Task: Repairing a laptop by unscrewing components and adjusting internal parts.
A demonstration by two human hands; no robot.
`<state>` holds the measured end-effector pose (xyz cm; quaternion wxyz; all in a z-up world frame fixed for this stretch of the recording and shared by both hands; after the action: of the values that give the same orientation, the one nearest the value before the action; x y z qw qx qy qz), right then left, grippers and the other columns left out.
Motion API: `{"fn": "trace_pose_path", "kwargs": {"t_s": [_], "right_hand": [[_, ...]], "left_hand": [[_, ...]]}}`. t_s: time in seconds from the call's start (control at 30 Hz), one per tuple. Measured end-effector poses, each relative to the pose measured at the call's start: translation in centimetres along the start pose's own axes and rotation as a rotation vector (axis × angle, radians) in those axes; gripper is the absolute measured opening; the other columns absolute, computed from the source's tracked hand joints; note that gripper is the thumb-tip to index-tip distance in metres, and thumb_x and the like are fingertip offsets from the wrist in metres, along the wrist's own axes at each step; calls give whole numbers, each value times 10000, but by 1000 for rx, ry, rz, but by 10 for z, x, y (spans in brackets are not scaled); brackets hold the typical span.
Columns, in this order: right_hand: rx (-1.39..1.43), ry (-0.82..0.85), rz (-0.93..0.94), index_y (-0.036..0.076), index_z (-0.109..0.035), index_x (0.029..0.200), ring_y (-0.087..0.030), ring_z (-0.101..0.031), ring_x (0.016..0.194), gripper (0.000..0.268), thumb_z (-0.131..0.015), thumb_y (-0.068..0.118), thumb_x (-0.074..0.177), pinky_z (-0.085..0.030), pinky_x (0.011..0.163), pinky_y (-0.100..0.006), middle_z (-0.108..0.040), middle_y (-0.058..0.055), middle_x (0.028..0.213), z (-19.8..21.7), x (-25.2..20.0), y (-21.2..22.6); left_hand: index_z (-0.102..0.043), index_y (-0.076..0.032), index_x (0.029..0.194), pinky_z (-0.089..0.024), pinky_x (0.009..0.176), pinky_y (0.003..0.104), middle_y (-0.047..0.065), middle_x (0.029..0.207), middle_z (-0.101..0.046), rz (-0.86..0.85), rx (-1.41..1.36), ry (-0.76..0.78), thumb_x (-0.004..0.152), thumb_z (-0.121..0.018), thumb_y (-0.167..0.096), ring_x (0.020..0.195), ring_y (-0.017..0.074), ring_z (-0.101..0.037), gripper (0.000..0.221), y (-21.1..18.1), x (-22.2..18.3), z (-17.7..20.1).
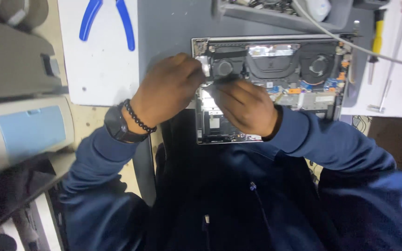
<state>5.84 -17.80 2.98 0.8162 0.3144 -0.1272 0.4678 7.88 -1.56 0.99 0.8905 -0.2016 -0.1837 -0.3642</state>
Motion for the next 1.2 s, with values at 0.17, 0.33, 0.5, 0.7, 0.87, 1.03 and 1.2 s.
{"fn": "trace_pose_path", "kwargs": {"t_s": [0.17, 0.33, 0.5, 0.7, 0.87, 1.03, 1.2], "right_hand": [[-88, 104, 149, -92, -681, 1186, -311, -667, 903, 189, -562, -17, 1060, -619, 827, -395, -705, -199, 1124, 8, 13, 15], [-235, 192, 176, -79, -727, 1163, -255, -704, 920, 181, -593, -19, 1057, -614, 904, -338, -740, -186, 1173, 9, 27, 26], [-255, 217, 168, -69, -744, 1136, -239, -702, 878, 142, -676, 22, 1051, -636, 832, -336, -720, -202, 1255, 5, 21, 24], [-326, 224, 178, -66, -743, 1138, -234, -712, 871, 155, -725, 39, 1025, -643, 828, -319, -744, -190, 1194, 3, 24, 32], [-326, 262, 149, -45, -743, 1159, -240, -697, 892, 167, -692, 61, 1041, -634, 858, -322, -734, -182, 1207, 1, 20, 31], [-348, 255, 150, -24, -743, 1163, -221, -683, 854, 151, -666, 49, 1055, -633, 824, -313, -710, -175, 1262, 3, 21, 33], [-306, 282, 112, -35, -736, 1162, -258, -679, 910, 169, -637, 52, 1057, -624, 860, -341, -703, -200, 1248, 3, 19, 34]], "left_hand": [[-618, 3, 814, -496, 542, 383, 116, 839, -578, -49, -149, 228, 837, -697, 125, 782, 283, -579, 147, 10, 14, 6], [-593, -32, 688, -500, 559, 360, 56, 818, -561, -89, -137, 203, 892, -711, 41, 827, 241, -555, 247, 15, 15, -3], [-733, -107, 797, -566, 689, 330, 4, 866, -576, -107, -52, 202, 937, -776, -119, 947, 219, -554, 147, 8, 15, -3], [-671, -118, 745, -536, 644, 352, 37, 840, -535, -105, -128, 189, 914, -742, -68, 871, 235, -525, 190, 9, 19, -5], [-621, -116, 710, -501, 633, 362, 49, 842, -540, -98, -207, 172, 943, -689, -61, 865, 244, -509, 249, 7, 20, -7], [-657, -12, 755, -498, 569, 423, 93, 877, -568, -45, -377, 188, 935, -667, -16, 867, 286, -556, 181, 17, 19, -12], [-640, -76, 697, -485, 515, 415, 56, 824, -534, -65, -242, 200, 929, -750, -170, 835, 265, -543, 273, 9, 21, -14]]}}
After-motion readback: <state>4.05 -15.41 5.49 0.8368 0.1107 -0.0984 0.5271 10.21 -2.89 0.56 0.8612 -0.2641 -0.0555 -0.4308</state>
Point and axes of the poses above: each hand's wrist, its own x-axis towards the middle knuckle, its own z-axis out of the back of the hand, y = z × x, the point moved 6 cm from there along x, towards the middle knuckle
